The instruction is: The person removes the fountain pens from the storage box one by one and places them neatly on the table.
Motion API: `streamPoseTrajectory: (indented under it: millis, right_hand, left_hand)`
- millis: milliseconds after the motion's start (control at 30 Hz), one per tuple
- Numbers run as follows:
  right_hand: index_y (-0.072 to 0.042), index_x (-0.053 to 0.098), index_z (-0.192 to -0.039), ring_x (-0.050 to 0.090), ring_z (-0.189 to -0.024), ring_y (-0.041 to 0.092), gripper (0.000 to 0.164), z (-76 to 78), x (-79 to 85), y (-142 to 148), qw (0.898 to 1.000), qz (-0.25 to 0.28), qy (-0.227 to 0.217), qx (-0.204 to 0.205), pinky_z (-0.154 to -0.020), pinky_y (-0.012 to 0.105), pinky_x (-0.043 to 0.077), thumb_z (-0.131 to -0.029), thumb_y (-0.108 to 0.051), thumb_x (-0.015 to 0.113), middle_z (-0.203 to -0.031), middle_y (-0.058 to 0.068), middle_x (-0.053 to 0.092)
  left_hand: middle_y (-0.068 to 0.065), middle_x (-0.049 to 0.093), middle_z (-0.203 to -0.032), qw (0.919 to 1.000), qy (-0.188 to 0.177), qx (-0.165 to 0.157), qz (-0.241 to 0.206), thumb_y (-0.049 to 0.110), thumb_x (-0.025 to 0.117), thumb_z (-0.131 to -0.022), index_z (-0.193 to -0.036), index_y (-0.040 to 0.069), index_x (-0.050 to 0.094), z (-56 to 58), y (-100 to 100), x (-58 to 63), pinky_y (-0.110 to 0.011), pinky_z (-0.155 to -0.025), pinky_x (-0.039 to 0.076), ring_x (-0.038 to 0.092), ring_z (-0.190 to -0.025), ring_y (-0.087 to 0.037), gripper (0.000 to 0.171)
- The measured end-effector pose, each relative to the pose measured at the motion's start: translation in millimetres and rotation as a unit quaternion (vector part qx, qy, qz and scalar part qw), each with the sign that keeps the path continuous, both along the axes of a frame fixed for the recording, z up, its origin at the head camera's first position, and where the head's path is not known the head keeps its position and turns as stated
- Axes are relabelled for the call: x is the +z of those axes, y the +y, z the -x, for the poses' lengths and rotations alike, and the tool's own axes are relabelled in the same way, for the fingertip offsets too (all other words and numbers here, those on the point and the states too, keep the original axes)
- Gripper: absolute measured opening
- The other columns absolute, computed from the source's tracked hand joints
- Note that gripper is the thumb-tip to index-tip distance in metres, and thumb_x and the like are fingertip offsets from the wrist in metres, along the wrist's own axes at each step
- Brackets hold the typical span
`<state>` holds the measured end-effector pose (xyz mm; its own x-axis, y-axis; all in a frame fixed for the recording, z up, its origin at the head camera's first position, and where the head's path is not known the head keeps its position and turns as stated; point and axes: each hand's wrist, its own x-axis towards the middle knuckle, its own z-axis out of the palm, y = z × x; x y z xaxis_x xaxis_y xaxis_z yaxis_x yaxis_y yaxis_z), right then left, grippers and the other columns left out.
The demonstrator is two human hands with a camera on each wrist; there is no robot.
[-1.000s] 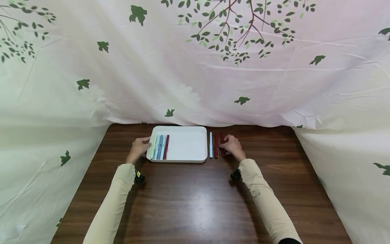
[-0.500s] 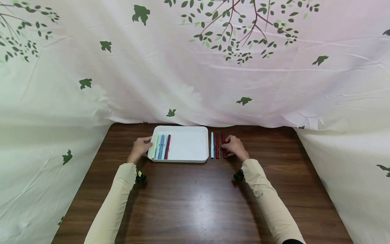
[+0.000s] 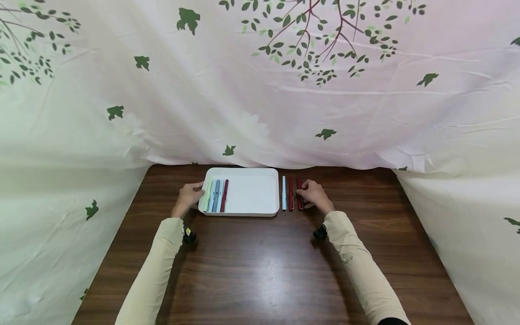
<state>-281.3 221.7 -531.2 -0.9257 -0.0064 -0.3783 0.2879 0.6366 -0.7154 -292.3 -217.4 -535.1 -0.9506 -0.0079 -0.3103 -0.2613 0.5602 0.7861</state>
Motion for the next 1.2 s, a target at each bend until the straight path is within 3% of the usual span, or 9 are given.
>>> streamPoseTrajectory:
  millis: [167,333,467,567,767,900,1033,1133,1200]
  right_hand:
    - [0.008,0.051,-0.136,0.069,-0.098,0.037,0.040,-0.1,-0.4,-1,1.000,-0.015,0.009,0.000,-0.067,0.038,0.063,-0.109,-0.020,0.056,-0.121,0.029,0.061]
    - [0.007,0.055,-0.134,0.071,-0.080,0.032,0.039,0.3,-3.1,-1,0.996,-0.064,0.061,0.003,-0.067,0.039,0.059,-0.107,-0.020,0.059,-0.112,0.026,0.069]
    - [0.005,0.060,-0.130,0.067,-0.092,0.034,0.034,2.0,-4.6,-3,0.990,-0.081,0.113,-0.012,-0.077,0.045,0.054,-0.105,-0.017,0.061,-0.115,0.025,0.069]
    - [0.005,0.063,-0.125,0.064,-0.102,0.036,0.028,4.1,-4.7,-7,0.986,-0.058,0.156,-0.019,-0.085,0.047,0.052,-0.104,-0.013,0.062,-0.119,0.024,0.066]
    - [0.003,0.067,-0.120,0.065,-0.099,0.033,0.023,5.7,-2.6,-20,0.976,-0.019,0.215,-0.034,-0.081,0.043,0.051,-0.101,-0.010,0.064,-0.112,0.019,0.069]
    - [0.004,0.065,-0.124,0.066,-0.100,0.034,0.027,5.7,-1.6,-26,0.975,-0.008,0.218,-0.040,-0.082,0.045,0.052,-0.101,-0.011,0.066,-0.114,0.020,0.069]
    - [0.006,0.063,-0.129,0.065,-0.104,0.036,0.033,5.8,-1.1,-29,0.976,0.010,0.216,-0.039,-0.085,0.047,0.053,-0.101,-0.011,0.066,-0.117,0.023,0.068]
    - [0.007,0.059,-0.134,0.064,-0.106,0.038,0.038,6.2,-0.2,-30,0.976,0.054,0.209,-0.038,-0.086,0.048,0.057,-0.102,-0.010,0.065,-0.121,0.025,0.066]
    - [0.009,0.057,-0.139,0.064,-0.108,0.041,0.041,6.8,1.1,-31,0.975,0.102,0.196,-0.037,-0.087,0.049,0.060,-0.103,-0.009,0.064,-0.125,0.027,0.064]
  left_hand:
    - [-0.026,0.060,-0.144,1.0000,0.003,-0.001,-0.005,0.019,0.051,-0.110,-0.159,0.010,0.045,-1.3,-2,-2.0,-0.031,-0.066,0.058,0.068,-0.096,-0.027,0.050]
    - [-0.026,0.059,-0.145,1.0000,0.000,-0.005,0.002,0.020,0.050,-0.111,-0.159,0.010,0.044,-0.1,-1,-2.5,-0.031,-0.070,0.057,0.068,-0.099,-0.028,0.050]
    - [-0.025,0.058,-0.146,1.0000,0.001,-0.007,0.005,0.020,0.051,-0.110,-0.159,0.010,0.045,0.5,-1,-2.3,-0.030,-0.071,0.056,0.067,-0.100,-0.027,0.050]
    - [-0.026,0.058,-0.145,1.0000,0.003,-0.004,0.006,0.019,0.051,-0.110,-0.159,0.010,0.045,0.1,-2,-1.5,-0.030,-0.069,0.057,0.067,-0.097,-0.026,0.050]
    - [-0.026,0.059,-0.144,0.9999,0.008,-0.003,0.013,0.020,0.050,-0.111,-0.159,0.010,0.045,0.1,-2,-0.6,-0.029,-0.068,0.057,0.068,-0.096,-0.025,0.050]
    - [-0.026,0.060,-0.142,0.9997,0.009,-0.001,0.023,0.021,0.051,-0.110,-0.158,0.010,0.046,0.9,-2,-1.8,-0.028,-0.067,0.054,0.065,-0.089,-0.021,0.050]
    - [-0.029,0.062,-0.137,0.9997,0.005,-0.007,0.024,0.020,0.051,-0.110,-0.158,0.010,0.046,0.3,-3,-2.4,-0.032,-0.063,0.053,0.060,-0.070,-0.015,0.050]
    - [-0.029,0.061,-0.139,0.9997,0.002,-0.009,0.023,0.020,0.051,-0.110,-0.159,0.011,0.047,0.2,-3,-2.8,-0.035,-0.061,0.053,0.053,-0.059,-0.013,0.050]
    - [-0.029,0.059,-0.142,0.9996,0.002,-0.010,0.024,0.020,0.051,-0.110,-0.159,0.010,0.046,0.1,-2,-2.3,-0.034,-0.062,0.053,0.054,-0.062,-0.013,0.050]
